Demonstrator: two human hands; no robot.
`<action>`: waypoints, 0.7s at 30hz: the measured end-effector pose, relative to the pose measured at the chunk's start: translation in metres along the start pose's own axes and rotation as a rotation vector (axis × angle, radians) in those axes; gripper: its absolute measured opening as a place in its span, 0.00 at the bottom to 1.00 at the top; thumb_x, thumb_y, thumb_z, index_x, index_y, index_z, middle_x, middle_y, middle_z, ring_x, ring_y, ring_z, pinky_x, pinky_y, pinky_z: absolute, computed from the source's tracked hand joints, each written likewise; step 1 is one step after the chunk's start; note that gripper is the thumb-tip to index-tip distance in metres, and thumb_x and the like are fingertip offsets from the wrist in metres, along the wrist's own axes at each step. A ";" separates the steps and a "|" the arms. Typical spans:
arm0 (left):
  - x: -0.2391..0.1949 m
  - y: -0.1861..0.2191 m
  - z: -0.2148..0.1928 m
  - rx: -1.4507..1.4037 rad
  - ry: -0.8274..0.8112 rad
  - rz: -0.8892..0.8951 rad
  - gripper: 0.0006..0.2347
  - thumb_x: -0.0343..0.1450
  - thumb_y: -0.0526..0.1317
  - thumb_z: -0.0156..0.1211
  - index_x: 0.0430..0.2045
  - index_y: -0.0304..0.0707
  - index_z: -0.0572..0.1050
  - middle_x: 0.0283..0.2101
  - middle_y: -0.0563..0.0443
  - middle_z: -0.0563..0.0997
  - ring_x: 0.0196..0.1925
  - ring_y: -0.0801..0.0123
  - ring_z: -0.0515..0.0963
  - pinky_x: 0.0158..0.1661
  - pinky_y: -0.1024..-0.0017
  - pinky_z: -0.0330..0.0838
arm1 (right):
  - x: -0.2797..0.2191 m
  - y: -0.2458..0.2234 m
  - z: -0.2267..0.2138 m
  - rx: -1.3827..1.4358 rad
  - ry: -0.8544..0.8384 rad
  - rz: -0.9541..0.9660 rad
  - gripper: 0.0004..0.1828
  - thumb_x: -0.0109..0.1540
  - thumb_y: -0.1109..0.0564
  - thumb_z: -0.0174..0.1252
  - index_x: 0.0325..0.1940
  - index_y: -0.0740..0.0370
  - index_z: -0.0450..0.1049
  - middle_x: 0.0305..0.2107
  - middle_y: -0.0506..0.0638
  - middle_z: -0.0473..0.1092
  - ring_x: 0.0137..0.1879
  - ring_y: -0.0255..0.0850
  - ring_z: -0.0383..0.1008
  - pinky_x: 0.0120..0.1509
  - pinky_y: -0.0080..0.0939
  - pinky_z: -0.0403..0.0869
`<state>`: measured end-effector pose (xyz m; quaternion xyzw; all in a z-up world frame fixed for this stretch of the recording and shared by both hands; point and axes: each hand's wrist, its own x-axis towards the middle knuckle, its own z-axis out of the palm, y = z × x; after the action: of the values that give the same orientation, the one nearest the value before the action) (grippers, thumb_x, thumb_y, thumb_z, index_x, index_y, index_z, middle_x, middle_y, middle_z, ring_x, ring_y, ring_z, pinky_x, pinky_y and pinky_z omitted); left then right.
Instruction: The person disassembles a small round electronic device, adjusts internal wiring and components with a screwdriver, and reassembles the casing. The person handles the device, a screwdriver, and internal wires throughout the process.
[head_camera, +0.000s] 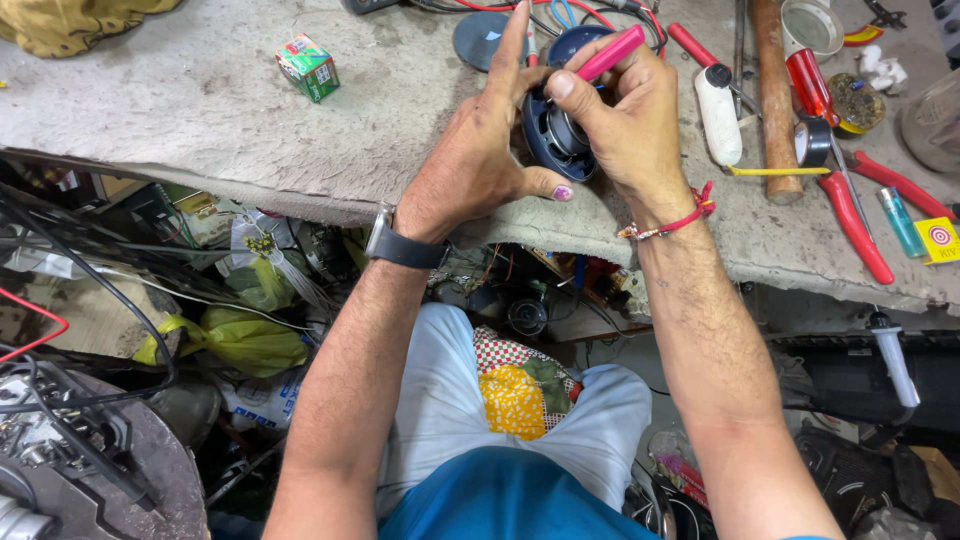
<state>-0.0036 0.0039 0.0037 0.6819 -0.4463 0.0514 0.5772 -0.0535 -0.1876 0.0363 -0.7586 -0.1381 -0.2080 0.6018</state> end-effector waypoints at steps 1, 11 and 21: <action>0.000 -0.002 0.001 0.005 0.001 0.066 0.66 0.54 0.46 0.91 0.75 0.50 0.31 0.66 0.36 0.78 0.67 0.47 0.79 0.64 0.62 0.76 | -0.002 0.002 -0.002 0.018 0.005 -0.031 0.12 0.70 0.55 0.69 0.49 0.62 0.74 0.39 0.46 0.75 0.44 0.30 0.75 0.50 0.30 0.76; 0.000 -0.007 0.002 0.031 0.016 0.078 0.64 0.56 0.49 0.90 0.75 0.43 0.33 0.66 0.27 0.74 0.71 0.46 0.75 0.69 0.59 0.73 | -0.008 0.004 -0.018 0.258 0.198 -0.107 0.14 0.74 0.51 0.63 0.53 0.62 0.69 0.39 0.55 0.77 0.37 0.40 0.80 0.41 0.36 0.79; 0.026 -0.011 -0.008 -0.147 -0.020 -0.231 0.40 0.63 0.54 0.83 0.60 0.28 0.63 0.48 0.41 0.86 0.48 0.65 0.89 0.47 0.68 0.86 | -0.053 -0.016 -0.017 0.372 0.411 -0.185 0.12 0.77 0.51 0.55 0.54 0.65 0.69 0.35 0.55 0.74 0.38 0.42 0.78 0.42 0.41 0.80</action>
<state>0.0228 -0.0044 0.0130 0.6852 -0.3730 -0.0549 0.6232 -0.1094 -0.1981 0.0274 -0.5612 -0.1177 -0.3823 0.7246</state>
